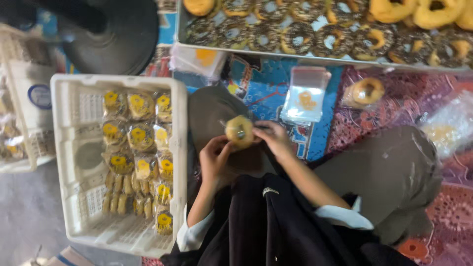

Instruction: The person sits on the floor and repeatedly picks doughnuts from a metal tray, places them into small plastic bags, and arranges the sealed packages into a white plastic crate. The doughnuts include plain and sesame-topped varieties.

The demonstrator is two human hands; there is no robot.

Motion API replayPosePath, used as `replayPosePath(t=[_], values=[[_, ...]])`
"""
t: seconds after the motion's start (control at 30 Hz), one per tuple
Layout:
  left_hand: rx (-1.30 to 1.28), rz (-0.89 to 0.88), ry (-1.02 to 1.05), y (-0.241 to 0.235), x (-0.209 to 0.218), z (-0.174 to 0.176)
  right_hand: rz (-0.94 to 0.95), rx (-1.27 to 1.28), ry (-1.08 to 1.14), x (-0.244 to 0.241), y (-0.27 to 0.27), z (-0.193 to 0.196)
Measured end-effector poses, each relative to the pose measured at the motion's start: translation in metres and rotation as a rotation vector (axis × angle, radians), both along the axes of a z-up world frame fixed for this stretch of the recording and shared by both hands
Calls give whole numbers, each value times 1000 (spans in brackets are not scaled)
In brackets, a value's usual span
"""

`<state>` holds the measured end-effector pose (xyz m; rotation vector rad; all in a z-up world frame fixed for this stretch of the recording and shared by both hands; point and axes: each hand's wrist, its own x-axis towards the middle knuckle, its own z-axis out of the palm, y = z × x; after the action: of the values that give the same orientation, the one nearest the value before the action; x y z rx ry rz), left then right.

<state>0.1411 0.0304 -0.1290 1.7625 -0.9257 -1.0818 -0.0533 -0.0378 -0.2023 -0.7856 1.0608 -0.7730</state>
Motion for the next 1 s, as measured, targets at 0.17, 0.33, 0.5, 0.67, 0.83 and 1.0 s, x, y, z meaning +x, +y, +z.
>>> replayPosePath(t=[0.17, 0.33, 0.5, 0.67, 0.83, 1.0], values=[[-261, -459, -180, -104, -137, -60, -392, -313, 544, -158, -32, -9], [-340, -556, 3, -184, -314, -144, -516, -355, 778, -280, -84, -32], [-280, -436, 623, -136, -288, -121, -501, 145, 67, -297, -59, -26], [-322, -787, 288, -93, -125, -4, 7, 70, -365, -190, 21, 5], [-44, -862, 474, 1, 18, 72, 672, 242, -206, -73, 67, 42], [-20, 278, 297, 129, 179, 80, 739, 187, -254, -47, 51, 61]])
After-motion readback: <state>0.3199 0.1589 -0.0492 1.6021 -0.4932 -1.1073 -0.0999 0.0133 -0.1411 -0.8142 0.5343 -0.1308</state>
